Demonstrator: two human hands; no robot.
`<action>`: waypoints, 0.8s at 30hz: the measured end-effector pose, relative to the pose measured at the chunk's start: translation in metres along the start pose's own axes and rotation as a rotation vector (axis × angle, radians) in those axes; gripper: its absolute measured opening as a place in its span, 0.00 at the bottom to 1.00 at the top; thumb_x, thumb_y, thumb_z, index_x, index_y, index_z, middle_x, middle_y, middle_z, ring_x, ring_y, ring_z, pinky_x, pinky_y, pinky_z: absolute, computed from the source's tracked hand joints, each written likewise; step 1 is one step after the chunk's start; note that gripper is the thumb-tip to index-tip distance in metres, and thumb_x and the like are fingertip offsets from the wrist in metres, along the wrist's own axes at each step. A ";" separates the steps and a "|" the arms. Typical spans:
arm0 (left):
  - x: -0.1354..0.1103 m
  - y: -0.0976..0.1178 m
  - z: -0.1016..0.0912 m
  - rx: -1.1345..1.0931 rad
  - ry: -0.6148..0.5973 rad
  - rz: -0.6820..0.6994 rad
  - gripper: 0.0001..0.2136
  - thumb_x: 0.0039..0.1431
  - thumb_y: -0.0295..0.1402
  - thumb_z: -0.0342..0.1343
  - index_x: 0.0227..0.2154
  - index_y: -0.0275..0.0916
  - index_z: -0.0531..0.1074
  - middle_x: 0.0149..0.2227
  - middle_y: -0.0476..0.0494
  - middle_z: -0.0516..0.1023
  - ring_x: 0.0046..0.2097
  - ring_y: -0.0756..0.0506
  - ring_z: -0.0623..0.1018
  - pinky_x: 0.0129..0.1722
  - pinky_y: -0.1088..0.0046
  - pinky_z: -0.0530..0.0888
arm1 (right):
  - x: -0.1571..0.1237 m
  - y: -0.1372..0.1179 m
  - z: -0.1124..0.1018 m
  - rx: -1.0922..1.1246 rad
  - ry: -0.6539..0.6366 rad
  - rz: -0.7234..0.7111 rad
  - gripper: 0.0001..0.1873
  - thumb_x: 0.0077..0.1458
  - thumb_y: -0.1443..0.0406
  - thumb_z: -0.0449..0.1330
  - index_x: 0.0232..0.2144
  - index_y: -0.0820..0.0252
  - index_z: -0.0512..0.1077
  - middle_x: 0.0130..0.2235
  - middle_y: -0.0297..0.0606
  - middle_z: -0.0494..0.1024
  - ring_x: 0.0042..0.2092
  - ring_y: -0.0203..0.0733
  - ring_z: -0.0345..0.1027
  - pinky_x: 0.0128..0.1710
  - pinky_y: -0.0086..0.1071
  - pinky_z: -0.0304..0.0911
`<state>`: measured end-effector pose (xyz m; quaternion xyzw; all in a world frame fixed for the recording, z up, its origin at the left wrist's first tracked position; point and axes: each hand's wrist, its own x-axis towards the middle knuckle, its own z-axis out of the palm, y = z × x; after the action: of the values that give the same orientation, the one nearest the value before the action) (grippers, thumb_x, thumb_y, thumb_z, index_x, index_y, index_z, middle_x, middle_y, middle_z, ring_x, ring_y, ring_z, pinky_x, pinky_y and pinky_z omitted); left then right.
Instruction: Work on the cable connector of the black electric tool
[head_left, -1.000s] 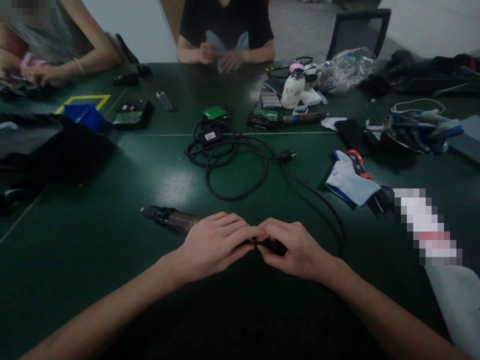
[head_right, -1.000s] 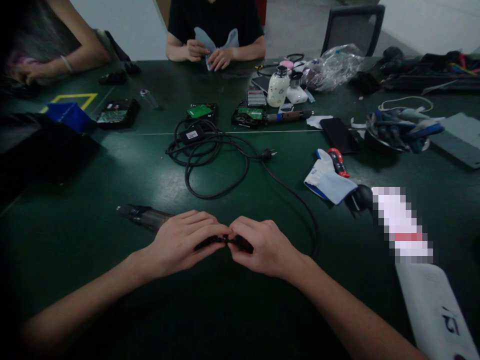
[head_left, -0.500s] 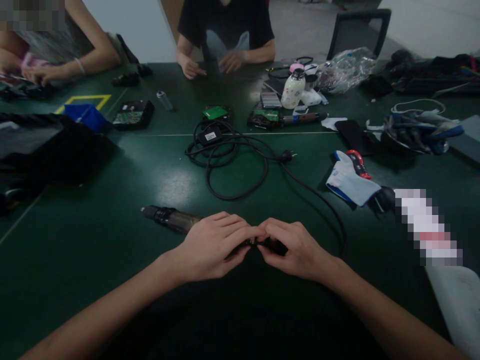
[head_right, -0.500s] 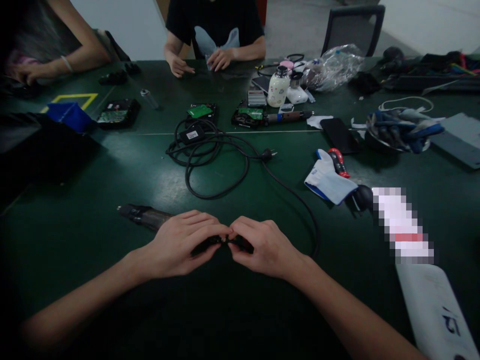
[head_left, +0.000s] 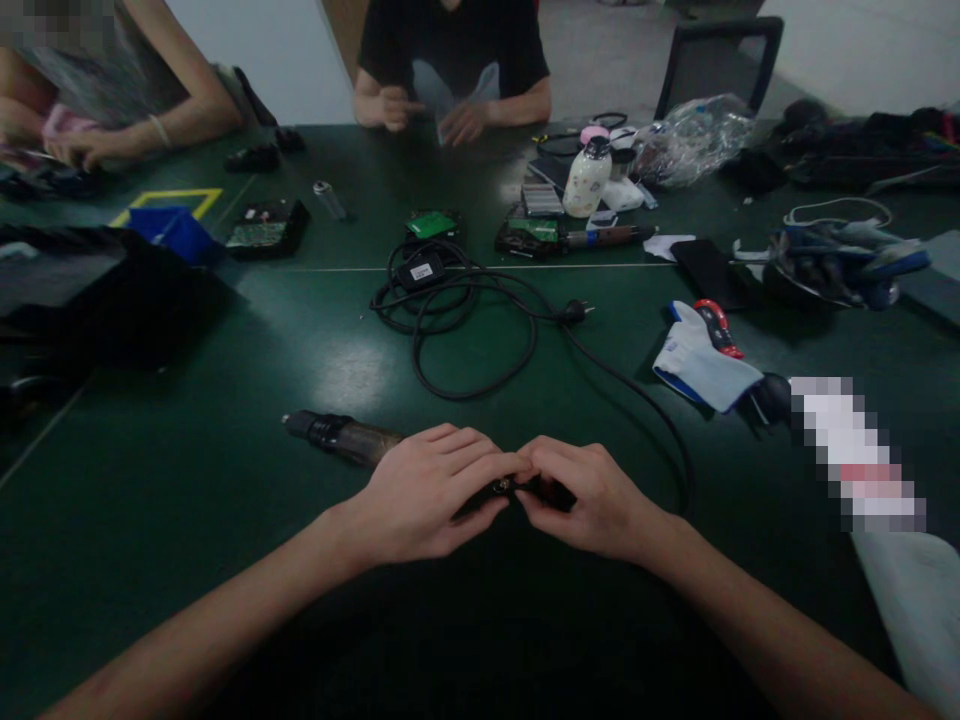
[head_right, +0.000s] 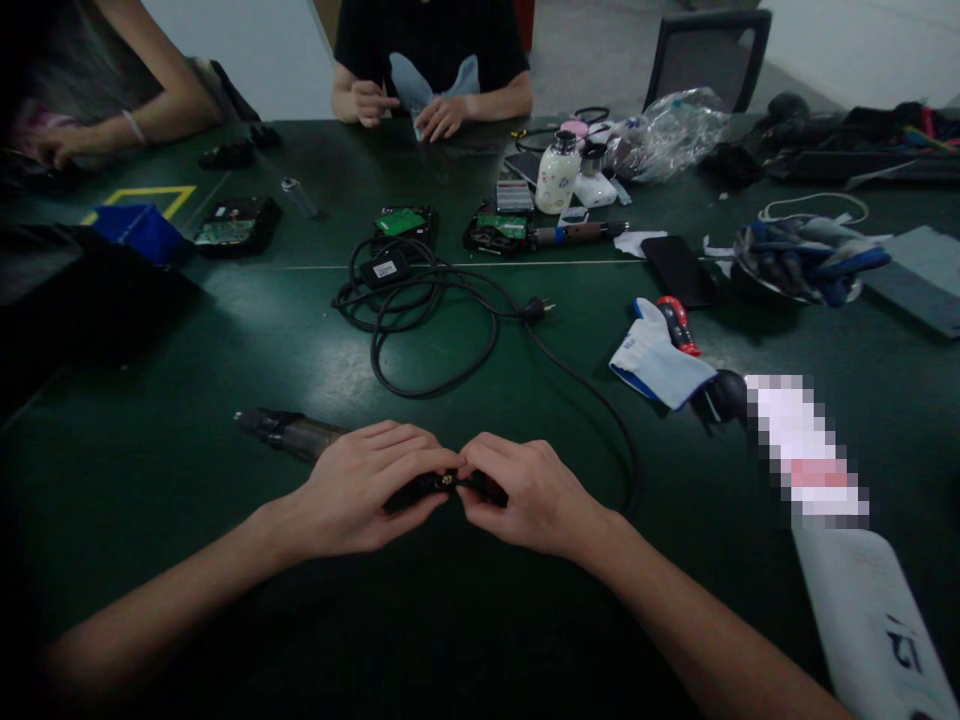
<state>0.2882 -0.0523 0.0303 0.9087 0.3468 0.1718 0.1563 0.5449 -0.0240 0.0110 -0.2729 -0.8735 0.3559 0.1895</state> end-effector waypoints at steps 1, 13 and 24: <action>0.000 0.000 0.000 -0.011 -0.005 0.004 0.19 0.70 0.36 0.56 0.62 0.45 0.66 0.50 0.46 0.80 0.50 0.44 0.80 0.49 0.64 0.75 | 0.000 0.000 0.000 0.001 0.000 0.000 0.06 0.63 0.70 0.61 0.42 0.58 0.69 0.41 0.35 0.74 0.34 0.34 0.67 0.32 0.27 0.63; 0.001 0.001 0.001 -0.008 0.009 0.023 0.20 0.70 0.35 0.56 0.62 0.44 0.66 0.53 0.44 0.80 0.53 0.44 0.80 0.51 0.65 0.75 | 0.001 -0.002 -0.001 0.000 0.013 -0.012 0.06 0.63 0.70 0.61 0.42 0.57 0.70 0.41 0.36 0.75 0.33 0.34 0.67 0.31 0.27 0.61; 0.000 -0.001 0.001 -0.011 0.043 0.027 0.18 0.70 0.35 0.56 0.61 0.45 0.68 0.52 0.45 0.81 0.52 0.45 0.81 0.51 0.65 0.77 | 0.000 -0.001 -0.001 -0.004 0.011 -0.006 0.07 0.63 0.70 0.61 0.43 0.57 0.71 0.41 0.36 0.76 0.34 0.35 0.68 0.31 0.27 0.62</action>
<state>0.2882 -0.0518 0.0291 0.9087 0.3367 0.1951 0.1513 0.5445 -0.0241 0.0125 -0.2724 -0.8741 0.3518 0.1947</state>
